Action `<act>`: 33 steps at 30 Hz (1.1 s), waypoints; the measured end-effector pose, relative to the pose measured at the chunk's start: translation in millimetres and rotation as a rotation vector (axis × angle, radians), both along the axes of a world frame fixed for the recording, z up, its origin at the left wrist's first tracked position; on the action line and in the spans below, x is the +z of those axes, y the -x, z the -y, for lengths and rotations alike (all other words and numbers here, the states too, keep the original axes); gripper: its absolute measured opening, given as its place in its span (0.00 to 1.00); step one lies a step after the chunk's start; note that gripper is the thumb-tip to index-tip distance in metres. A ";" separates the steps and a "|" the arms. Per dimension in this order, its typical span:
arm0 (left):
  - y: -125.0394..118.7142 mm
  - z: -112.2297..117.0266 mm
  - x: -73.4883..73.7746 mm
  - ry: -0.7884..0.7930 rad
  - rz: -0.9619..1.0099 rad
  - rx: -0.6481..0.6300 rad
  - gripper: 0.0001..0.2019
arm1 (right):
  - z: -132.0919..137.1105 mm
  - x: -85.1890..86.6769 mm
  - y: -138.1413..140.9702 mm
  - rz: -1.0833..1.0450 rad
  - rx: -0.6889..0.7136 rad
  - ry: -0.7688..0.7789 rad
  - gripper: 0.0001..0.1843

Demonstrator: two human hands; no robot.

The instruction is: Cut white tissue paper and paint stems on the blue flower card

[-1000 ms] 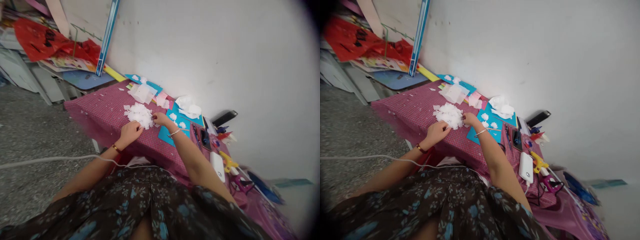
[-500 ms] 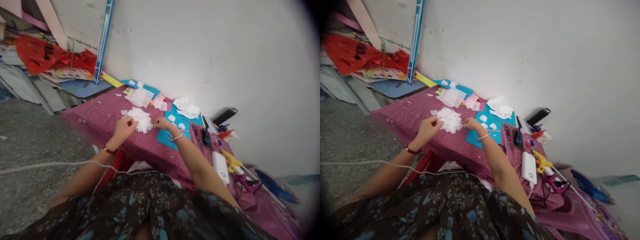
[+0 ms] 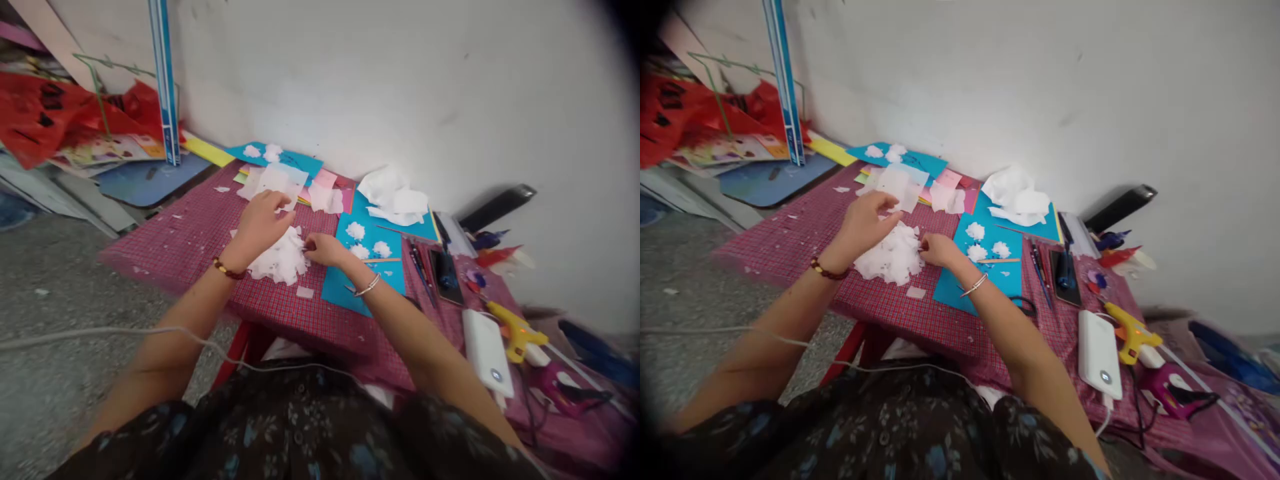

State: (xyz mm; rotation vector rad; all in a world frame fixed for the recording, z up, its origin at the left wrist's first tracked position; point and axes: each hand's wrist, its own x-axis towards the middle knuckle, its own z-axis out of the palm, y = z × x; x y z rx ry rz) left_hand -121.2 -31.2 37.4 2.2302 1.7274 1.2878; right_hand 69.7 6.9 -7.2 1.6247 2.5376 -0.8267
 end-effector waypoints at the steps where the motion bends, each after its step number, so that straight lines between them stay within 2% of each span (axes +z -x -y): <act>1: -5.0 -10.0 7.5 0.005 -0.014 -0.037 0.07 | -0.4 -2.1 3.2 -0.037 -0.018 0.018 0.19; 3: -19.9 -32.8 27.7 0.003 -0.059 -0.138 0.05 | -0.8 -2.3 8.4 -0.137 -0.067 0.054 0.15; 6: -50.4 -62.7 63.1 -0.039 -0.116 -0.341 0.04 | 3.1 7.3 1.9 -0.358 -0.174 0.110 0.05; 9: -77.8 -71.3 85.5 -0.023 -0.111 -0.569 0.05 | 19.6 21.5 -24.7 -0.639 -0.302 0.193 0.11; 10: -84.4 -68.5 87.0 0.025 -0.111 -0.640 0.05 | 28.6 25.3 -35.4 -0.740 -0.345 0.234 0.11; 12: -94.3 -56.5 80.5 0.164 -0.137 -0.774 0.09 | 50.3 29.9 -54.5 -0.941 -0.442 0.311 0.15; 14: -102.0 -39.9 65.1 0.287 -0.177 -0.925 0.11 | 73.8 30.5 -67.2 -1.123 -0.540 0.368 0.20; 16: -109.6 -23.0 46.9 0.303 -0.150 -1.007 0.11 | 94.4 27.8 -74.1 -1.267 -0.644 0.403 0.19; 18: -117.3 -7.7 30.4 0.253 -0.139 -0.983 0.10 | 110.0 22.5 -79.3 -1.388 -0.719 0.458 0.14; 20: -123.1 6.8 17.1 0.204 -0.089 -0.942 0.09 | 122.6 16.1 -84.8 -1.723 -0.741 0.668 0.07; 22: -125.3 23.0 7.3 0.228 -0.051 -0.880 0.08 | 134.6 10.8 -89.7 -1.893 -0.738 0.792 0.05; 26: -124.0 63.8 -4.4 0.306 0.031 -0.718 0.07 | 158.7 7.1 -94.2 -1.988 -0.682 0.935 0.08; 29: -126.7 95.9 -10.6 0.204 0.076 -0.586 0.06 | 174.9 7.1 -92.9 -1.976 -0.716 0.965 0.09; 33: -136.1 128.5 -19.1 0.016 -0.095 -0.492 0.06 | 194.6 3.0 -88.8 -1.977 -0.817 0.828 0.09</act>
